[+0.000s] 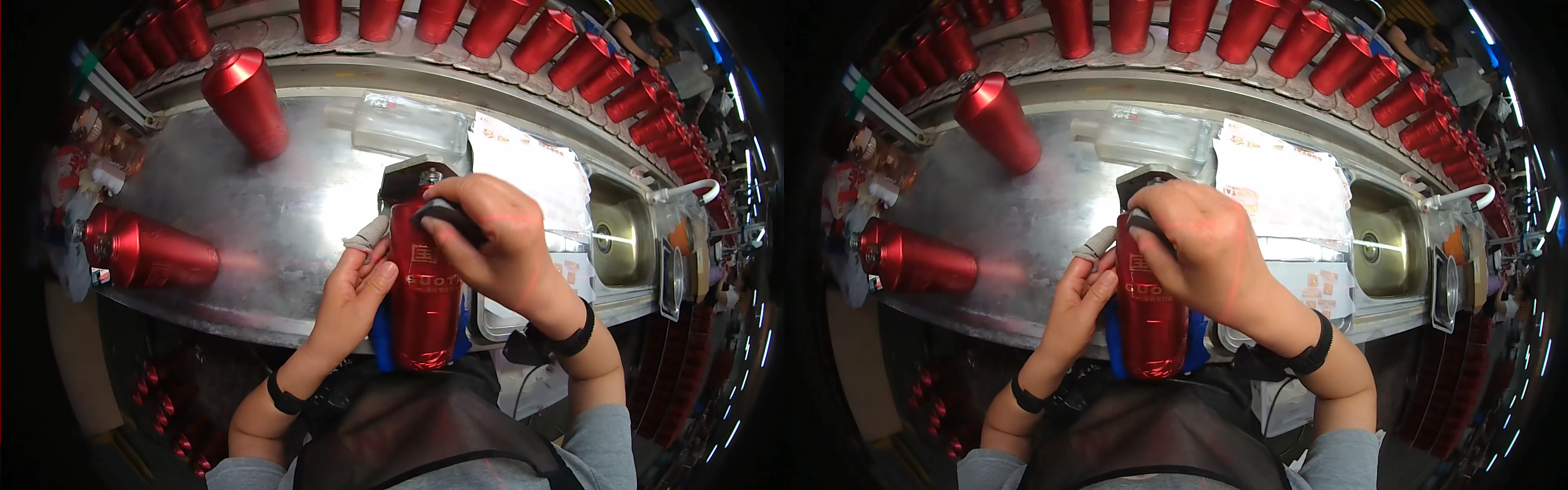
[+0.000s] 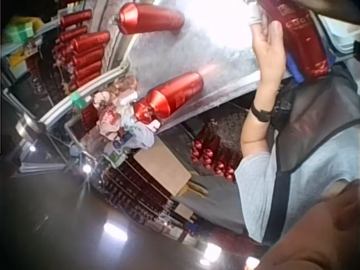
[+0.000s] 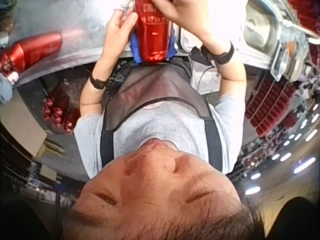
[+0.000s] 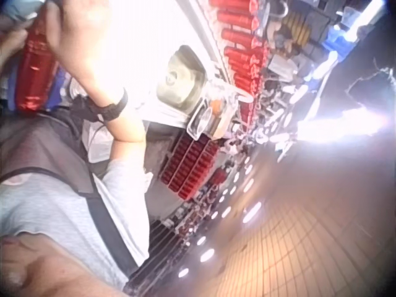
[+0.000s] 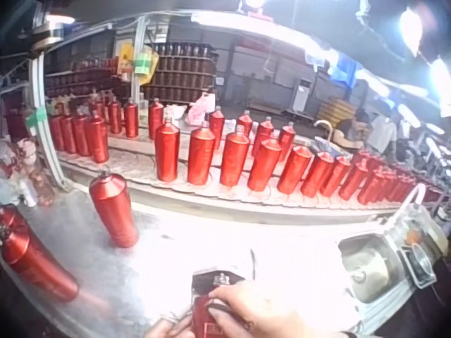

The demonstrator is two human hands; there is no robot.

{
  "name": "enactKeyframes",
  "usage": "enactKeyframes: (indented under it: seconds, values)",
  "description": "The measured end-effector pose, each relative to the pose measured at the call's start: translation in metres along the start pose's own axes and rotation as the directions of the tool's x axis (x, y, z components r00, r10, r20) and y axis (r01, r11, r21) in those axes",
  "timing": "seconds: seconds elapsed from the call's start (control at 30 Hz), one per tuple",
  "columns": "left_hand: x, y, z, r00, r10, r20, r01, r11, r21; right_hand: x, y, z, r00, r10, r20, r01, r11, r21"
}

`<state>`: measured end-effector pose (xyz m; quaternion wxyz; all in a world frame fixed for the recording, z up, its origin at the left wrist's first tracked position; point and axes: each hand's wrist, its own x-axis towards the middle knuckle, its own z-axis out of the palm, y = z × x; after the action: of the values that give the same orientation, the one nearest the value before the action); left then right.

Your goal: Applying decorative labels and cleaning red liquor bottles on an assembly line.

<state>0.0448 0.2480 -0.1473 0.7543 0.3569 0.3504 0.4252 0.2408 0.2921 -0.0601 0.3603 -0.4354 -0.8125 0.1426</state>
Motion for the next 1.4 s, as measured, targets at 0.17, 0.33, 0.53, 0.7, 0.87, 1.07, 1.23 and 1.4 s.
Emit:
enactKeyframes:
  seconds: [0.17, 0.33, 0.53, 0.7, 0.87, 1.07, 1.23, 1.4]
  values:
    - [-0.011, 0.012, 0.001, 0.963, 0.256, 0.087, -0.268, 0.859, 0.437, -0.015, -0.005, -0.006, 0.988, 0.127, -0.087, -0.117, 0.986, 0.121]
    - [-0.012, 0.01, 0.01, 0.842, 0.418, 0.342, -0.518, 0.448, 0.729, -0.05, -0.016, -0.013, 0.874, 0.46, -0.157, -0.404, 0.867, 0.291]
    - [-0.004, 0.006, 0.009, 0.827, 0.46, 0.322, -0.518, 0.406, 0.752, -0.077, -0.014, 0.006, 0.777, 0.619, -0.118, -0.529, 0.742, 0.411]
    - [-0.001, 0.004, 0.006, 0.838, 0.482, 0.257, -0.482, 0.431, 0.763, -0.083, -0.011, 0.012, 0.76, 0.63, -0.159, -0.531, 0.743, 0.407]
    - [-0.002, -0.003, -0.006, 0.866, 0.474, 0.162, -0.414, 0.495, 0.764, -0.084, -0.013, 0.014, 0.741, 0.656, -0.142, -0.523, 0.697, 0.49]
    - [-0.008, 0.005, 0.014, 0.821, 0.488, 0.297, -0.479, 0.305, 0.823, -0.087, -0.019, 0.012, 0.718, 0.687, -0.111, -0.567, 0.669, 0.481]
    - [-0.007, 0.008, 0.018, 0.869, 0.403, 0.287, -0.438, 0.359, 0.824, -0.086, -0.021, 0.009, 0.708, 0.695, -0.127, -0.525, 0.637, 0.565]
    - [-0.008, 0.001, 0.021, 0.84, 0.457, 0.293, -0.496, 0.429, 0.755, -0.071, -0.017, 0.022, 0.78, 0.597, -0.186, -0.456, 0.746, 0.485]
